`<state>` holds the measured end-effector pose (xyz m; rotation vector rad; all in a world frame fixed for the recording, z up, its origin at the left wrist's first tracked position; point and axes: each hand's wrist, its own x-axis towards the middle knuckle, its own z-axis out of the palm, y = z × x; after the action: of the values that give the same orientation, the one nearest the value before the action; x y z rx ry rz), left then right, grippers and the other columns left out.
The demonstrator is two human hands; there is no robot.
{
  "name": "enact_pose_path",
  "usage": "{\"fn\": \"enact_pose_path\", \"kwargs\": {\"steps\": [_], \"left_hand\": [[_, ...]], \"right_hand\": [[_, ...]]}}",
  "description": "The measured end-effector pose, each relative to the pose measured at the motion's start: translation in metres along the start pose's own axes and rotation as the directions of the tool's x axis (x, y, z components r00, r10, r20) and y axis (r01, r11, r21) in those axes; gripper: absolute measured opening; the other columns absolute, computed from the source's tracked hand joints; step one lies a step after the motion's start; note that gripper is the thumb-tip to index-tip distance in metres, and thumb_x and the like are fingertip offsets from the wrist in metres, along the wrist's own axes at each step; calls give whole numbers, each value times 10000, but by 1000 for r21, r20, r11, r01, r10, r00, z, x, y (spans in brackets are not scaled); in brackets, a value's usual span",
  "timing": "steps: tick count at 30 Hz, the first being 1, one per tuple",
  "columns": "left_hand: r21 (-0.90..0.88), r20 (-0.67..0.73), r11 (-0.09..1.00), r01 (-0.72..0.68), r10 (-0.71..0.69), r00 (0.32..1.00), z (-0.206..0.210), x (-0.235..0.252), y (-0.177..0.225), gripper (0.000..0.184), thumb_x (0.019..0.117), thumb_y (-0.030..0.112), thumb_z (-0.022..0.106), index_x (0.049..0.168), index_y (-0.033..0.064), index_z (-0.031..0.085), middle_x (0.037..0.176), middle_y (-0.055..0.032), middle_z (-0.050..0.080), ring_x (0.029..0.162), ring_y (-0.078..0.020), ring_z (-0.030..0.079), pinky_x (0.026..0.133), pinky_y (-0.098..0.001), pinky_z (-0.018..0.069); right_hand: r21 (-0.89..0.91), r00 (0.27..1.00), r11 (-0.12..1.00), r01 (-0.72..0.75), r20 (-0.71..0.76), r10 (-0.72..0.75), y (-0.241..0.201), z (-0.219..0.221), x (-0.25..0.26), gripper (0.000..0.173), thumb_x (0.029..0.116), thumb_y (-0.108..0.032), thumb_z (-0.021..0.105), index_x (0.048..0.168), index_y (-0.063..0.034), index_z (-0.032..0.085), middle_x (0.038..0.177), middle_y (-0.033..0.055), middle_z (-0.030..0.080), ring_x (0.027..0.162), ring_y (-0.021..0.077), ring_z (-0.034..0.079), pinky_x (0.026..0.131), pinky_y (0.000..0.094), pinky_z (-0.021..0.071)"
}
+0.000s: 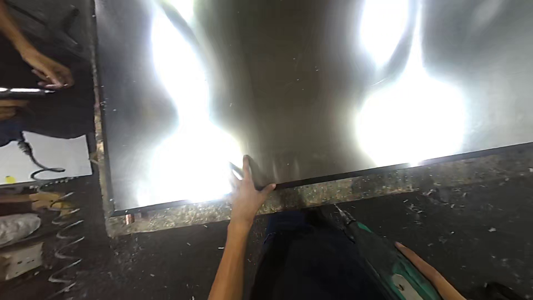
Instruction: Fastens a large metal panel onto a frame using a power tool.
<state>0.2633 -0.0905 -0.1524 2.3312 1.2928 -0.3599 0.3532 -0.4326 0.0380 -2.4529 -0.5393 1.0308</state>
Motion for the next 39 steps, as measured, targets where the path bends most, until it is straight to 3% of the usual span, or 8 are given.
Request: {"fn": "enact_pose_path", "kwargs": {"steps": [4,9,15,22,29,39], "left_hand": [[28,0,999,18,-18,1000,9,8,-5,1280,619,725,848,1642,357,172,1704,-219,-28,1527,-559,-32,942,-940,157],[2,-26,1000,1,-1,1000,11,9,-5,1272,601,705,866,1634,317,233,1689,-253,37,1515,-588,0,934,-951,129],[1,-56,1000,-8,8,998,15,10,-8,1268,584,743,835,1627,309,257,1681,-261,69,1508,-597,25,923,-950,143],[-19,-30,1000,-5,4,1000,12,11,-6,1238,622,767,778,1632,290,243,1677,-293,29,1505,-606,-26,955,-943,86],[-17,-6,1000,12,-12,1000,11,13,-4,1260,614,749,788,1636,264,234,1677,-302,-6,1503,-608,-41,970,-930,97],[4,4,1000,17,-17,1000,12,14,-5,1257,616,788,747,1635,253,244,1675,-308,4,1494,-627,-25,970,-924,105]], "right_hand": [[-8,997,997,75,34,-74,1,-3,25,851,791,-261,784,1552,-84,447,1040,209,753,782,360,741,652,580,582],[-89,999,996,33,29,-30,-25,4,53,846,794,-324,783,1559,-158,463,908,136,767,676,307,725,561,551,568],[-117,998,993,-5,57,11,-50,3,76,854,777,-325,797,1552,-162,476,910,108,772,683,260,729,555,506,575],[-165,993,984,-65,87,80,-71,-5,84,847,774,-330,810,1537,-142,496,931,119,776,681,263,730,549,494,571],[-196,981,974,-112,137,140,-82,-11,95,852,777,-357,787,1548,-160,483,891,114,768,663,282,717,539,515,553],[-216,968,965,-151,168,189,-98,-16,103,825,805,-349,793,1540,-131,490,953,118,778,689,263,731,553,494,569]]}}
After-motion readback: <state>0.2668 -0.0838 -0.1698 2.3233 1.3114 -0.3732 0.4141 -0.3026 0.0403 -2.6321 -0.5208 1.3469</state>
